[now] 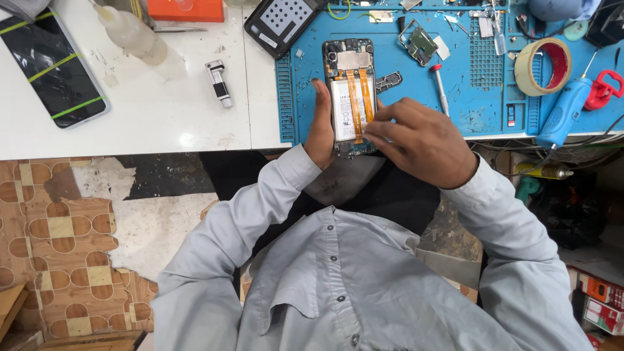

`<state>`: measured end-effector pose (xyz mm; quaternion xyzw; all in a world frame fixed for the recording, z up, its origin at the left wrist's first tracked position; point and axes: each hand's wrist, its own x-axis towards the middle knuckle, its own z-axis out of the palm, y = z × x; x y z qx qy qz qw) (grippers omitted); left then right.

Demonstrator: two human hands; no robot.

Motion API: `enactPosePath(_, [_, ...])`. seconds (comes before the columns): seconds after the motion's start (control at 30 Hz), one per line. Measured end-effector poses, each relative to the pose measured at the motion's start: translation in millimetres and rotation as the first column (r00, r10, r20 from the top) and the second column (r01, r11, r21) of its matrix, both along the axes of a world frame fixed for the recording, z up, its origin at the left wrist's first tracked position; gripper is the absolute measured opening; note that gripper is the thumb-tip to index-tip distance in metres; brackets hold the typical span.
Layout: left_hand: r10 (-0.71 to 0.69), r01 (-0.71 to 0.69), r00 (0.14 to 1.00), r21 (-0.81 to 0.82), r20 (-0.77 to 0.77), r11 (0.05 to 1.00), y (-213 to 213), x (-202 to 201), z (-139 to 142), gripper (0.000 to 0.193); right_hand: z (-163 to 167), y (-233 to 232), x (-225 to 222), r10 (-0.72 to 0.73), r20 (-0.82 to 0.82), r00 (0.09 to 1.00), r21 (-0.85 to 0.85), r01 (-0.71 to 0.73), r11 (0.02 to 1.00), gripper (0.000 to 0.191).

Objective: The person repairs a smartphone at a workbench: they unscrew the back cover with a screwdriver, remove the cover, pry and lift the battery using tweezers and a metal tool, detach internal components, and apply a heat gun to the phone frame.

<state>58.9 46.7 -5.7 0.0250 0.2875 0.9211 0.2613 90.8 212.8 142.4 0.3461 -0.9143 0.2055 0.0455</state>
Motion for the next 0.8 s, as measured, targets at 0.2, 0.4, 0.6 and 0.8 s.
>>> enactPosePath(0.2, [0.014, -0.013, 0.994, 0.007, -0.108, 1.0, -1.2, -6.5, -3.5, 0.094, -4.2, -5.6, -1.7, 0.074, -0.041, 0.996, 0.07, -0.071, 0.995, 0.028])
enactPosePath(0.4, [0.072, -0.077, 0.99, -0.029, -0.12, 0.997, 0.0, -8.3, -10.5, 0.094, -11.0, -13.0, -0.9, 0.041, -0.056, 0.998, 0.079, -0.037, 0.996, 0.026])
enactPosePath(0.6, [0.064, -0.087, 0.985, -0.147, -0.157, 0.985, -3.0, -5.8, -13.6, 0.102, -15.0, -20.1, 1.2, 0.029, -0.077, 0.997, 0.092, -0.021, 0.996, 0.023])
enactPosePath(0.8, [0.081, -0.102, 0.986, -0.146, -0.144, 0.984, -5.0, -5.9, -15.3, 0.106, -17.5, -27.1, 4.2, 0.039, -0.126, 0.991, 0.138, -0.021, 0.99, 0.022])
